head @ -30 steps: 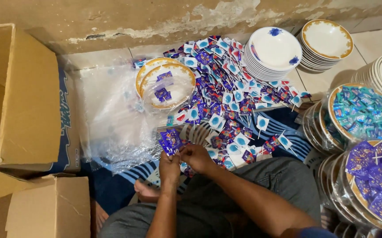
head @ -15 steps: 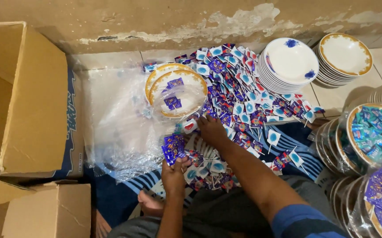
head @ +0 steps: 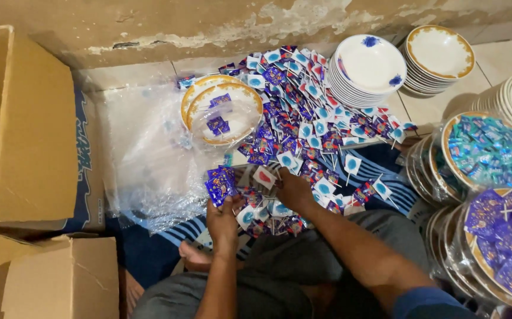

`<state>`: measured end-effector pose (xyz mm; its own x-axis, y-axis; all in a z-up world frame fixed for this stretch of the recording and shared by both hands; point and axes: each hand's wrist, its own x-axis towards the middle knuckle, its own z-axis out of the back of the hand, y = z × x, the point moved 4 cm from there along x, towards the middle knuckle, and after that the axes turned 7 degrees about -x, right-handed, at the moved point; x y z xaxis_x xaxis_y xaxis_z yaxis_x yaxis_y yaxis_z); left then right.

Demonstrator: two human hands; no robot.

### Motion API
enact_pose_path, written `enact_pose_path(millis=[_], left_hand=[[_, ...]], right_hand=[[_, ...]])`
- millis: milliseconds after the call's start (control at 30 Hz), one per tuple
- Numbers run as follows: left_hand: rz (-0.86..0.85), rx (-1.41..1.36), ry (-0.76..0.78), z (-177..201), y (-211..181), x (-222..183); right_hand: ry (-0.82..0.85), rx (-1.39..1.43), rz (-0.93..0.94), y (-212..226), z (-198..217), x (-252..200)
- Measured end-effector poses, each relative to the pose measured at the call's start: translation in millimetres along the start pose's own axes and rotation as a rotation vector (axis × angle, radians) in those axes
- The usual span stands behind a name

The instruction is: Arranging small packets onto decorative plates and preparing them for final packaging.

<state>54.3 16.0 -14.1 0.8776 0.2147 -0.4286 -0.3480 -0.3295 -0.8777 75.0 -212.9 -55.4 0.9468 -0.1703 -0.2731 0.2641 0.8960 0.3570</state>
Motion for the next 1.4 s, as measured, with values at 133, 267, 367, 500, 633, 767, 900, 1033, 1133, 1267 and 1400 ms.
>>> enact_pose_path(millis=[133, 267, 367, 500, 633, 767, 900, 1033, 1133, 1267, 1400], left_hand=[[-0.017, 0.016, 0.011, 4.4, 9.2, 0.6], [0.020, -0.040, 0.043, 1.9, 10.4, -6.6], [0.039, -0.050, 0.063, 1.0, 13.6, -12.7], [0.014, -0.045, 0.098, 0.2, 18.2, -13.5], [-0.005, -0.033, 0.093, 8.8, 25.5, -12.9], [-0.036, 0.119, 0.125, 7.4, 30.0, -8.7], [-0.047, 0.208, 0.126, 4.1, 34.1, -4.6], [0.017, -0.020, 0.129, 16.2, 42.8, 5.7], [0.028, -0.063, 0.137, 15.9, 39.6, 5.0], [0.066, -0.121, 0.187, 1.2, 19.8, -15.7], [0.083, -0.158, 0.302, -1.8, 44.0, -4.2]], right_hand=[[0.058, 0.389, -0.127, -14.4, -6.4, -14.4], [0.126, 1.072, -0.150, 26.7, 14.0, -59.1], [0.104, 1.201, -0.183, 48.6, 10.4, -84.5], [-0.006, 1.170, -0.165, 74.4, 7.6, -88.5], [0.002, 0.954, -0.155, 71.9, -5.7, -80.1], [-0.044, 0.637, -0.064, 70.5, 1.6, -86.4], [-0.094, 0.467, 0.084, 79.2, 13.7, -94.1], [-0.031, 0.515, 0.072, 72.8, 30.5, -98.7], [0.000, 0.536, -0.040, 42.7, 34.8, -87.1], [-0.044, 0.308, -0.125, 27.4, 50.6, -87.8], [0.247, 1.137, -0.224, 71.0, 47.5, -109.5]])
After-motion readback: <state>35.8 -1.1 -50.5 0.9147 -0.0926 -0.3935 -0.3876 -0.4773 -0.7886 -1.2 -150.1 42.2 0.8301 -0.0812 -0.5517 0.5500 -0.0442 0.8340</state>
